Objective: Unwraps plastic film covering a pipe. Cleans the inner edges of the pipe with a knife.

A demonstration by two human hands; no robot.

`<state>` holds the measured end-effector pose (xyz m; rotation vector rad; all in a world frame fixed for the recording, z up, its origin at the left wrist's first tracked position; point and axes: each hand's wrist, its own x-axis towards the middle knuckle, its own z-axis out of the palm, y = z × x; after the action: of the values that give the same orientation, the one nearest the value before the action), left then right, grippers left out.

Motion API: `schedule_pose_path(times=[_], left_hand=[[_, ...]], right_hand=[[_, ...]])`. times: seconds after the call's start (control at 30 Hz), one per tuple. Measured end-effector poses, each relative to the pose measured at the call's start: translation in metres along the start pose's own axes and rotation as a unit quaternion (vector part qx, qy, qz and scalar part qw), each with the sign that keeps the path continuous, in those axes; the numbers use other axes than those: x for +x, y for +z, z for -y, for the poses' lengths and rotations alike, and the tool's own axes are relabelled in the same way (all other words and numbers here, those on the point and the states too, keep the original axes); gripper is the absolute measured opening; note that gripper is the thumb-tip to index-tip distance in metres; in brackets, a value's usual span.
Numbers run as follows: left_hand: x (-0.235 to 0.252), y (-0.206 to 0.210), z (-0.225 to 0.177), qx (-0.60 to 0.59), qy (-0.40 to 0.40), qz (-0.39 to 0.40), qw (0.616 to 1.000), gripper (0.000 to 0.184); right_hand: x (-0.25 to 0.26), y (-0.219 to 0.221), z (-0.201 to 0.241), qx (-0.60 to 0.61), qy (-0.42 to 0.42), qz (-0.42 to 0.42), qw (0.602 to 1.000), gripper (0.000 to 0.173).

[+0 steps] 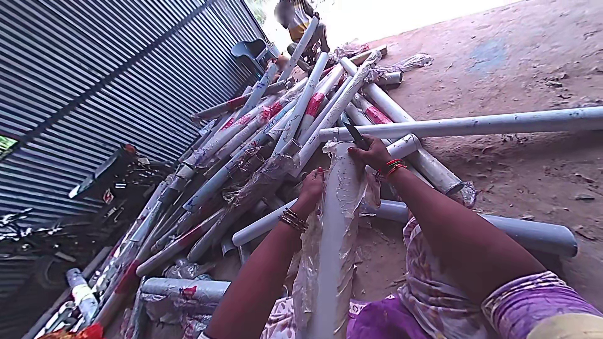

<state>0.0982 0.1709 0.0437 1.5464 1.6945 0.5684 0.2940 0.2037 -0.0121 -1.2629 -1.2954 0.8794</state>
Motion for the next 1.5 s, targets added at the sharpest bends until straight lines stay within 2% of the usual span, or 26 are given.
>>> schedule_pose_path(times=[0.1,0.17,0.23,0.27,0.37,0.47,0.67,0.73,0.8,0.97,1.07,1.13,1.27,1.33,1.5], left_hand=[[-0.004,-0.005,-0.011,0.037,0.033,0.01,0.999,0.042],[-0.009,-0.004,-0.021,-0.014,0.018,-0.031,0.999,0.045],[-0.008,-0.003,-0.03,-0.067,-0.002,-0.07,0.995,0.061],[-0.004,-0.005,-0.032,-0.067,0.002,-0.065,0.996,0.061],[0.009,-0.011,-0.038,0.055,0.065,0.017,0.996,0.038],[0.017,-0.006,-0.04,0.177,0.113,0.049,0.976,0.035],[0.003,0.002,-0.05,0.319,0.209,0.027,0.924,0.035],[0.002,0.006,-0.052,0.332,0.194,-0.004,0.923,0.035],[0.005,0.009,-0.05,0.303,0.133,-0.032,0.943,0.037],[0.023,0.007,-0.031,0.11,0.012,-0.058,0.992,0.044],[0.017,0.006,-0.032,-0.001,-0.014,-0.06,0.998,0.041],[0.014,0.002,-0.032,-0.026,-0.001,-0.048,0.999,0.042],[0.005,-0.004,-0.038,0.109,0.108,-0.069,0.986,0.058],[0.003,-0.004,-0.045,0.141,0.125,-0.086,0.978,0.068],[0.0,0.0,-0.07,0.307,0.091,0.007,0.947,0.05]], right_hand=[[-0.001,-0.002,0.006,0.036,0.0,-0.008,0.999,0.024],[-0.003,-0.002,0.008,0.057,-0.002,-0.009,0.998,0.027],[-0.004,-0.004,0.01,0.068,-0.009,-0.006,0.998,0.025],[-0.004,-0.004,0.01,0.072,-0.013,-0.004,0.997,0.023],[-0.004,-0.007,0.01,0.084,-0.014,0.001,0.996,0.022],[-0.004,-0.01,0.008,0.083,-0.008,0.004,0.996,0.017],[0.0,-0.016,0.005,0.057,0.002,0.03,0.998,0.023],[-0.001,-0.016,0.007,0.052,-0.004,0.023,0.998,0.022],[-0.002,-0.015,0.009,0.045,-0.014,0.017,0.999,0.023],[0.003,-0.017,0.016,0.041,-0.008,0.035,0.999,0.023],[0.0,-0.018,0.018,0.046,-0.011,0.035,0.998,0.022],[-0.002,-0.02,0.017,0.055,-0.014,0.028,0.998,0.022],[-0.002,-0.021,0.021,0.064,-0.024,0.027,0.997,0.021],[-0.002,-0.02,0.02,0.066,-0.031,0.027,0.997,0.021],[-0.003,-0.019,0.016,0.089,-0.037,0.014,0.995,0.018]])
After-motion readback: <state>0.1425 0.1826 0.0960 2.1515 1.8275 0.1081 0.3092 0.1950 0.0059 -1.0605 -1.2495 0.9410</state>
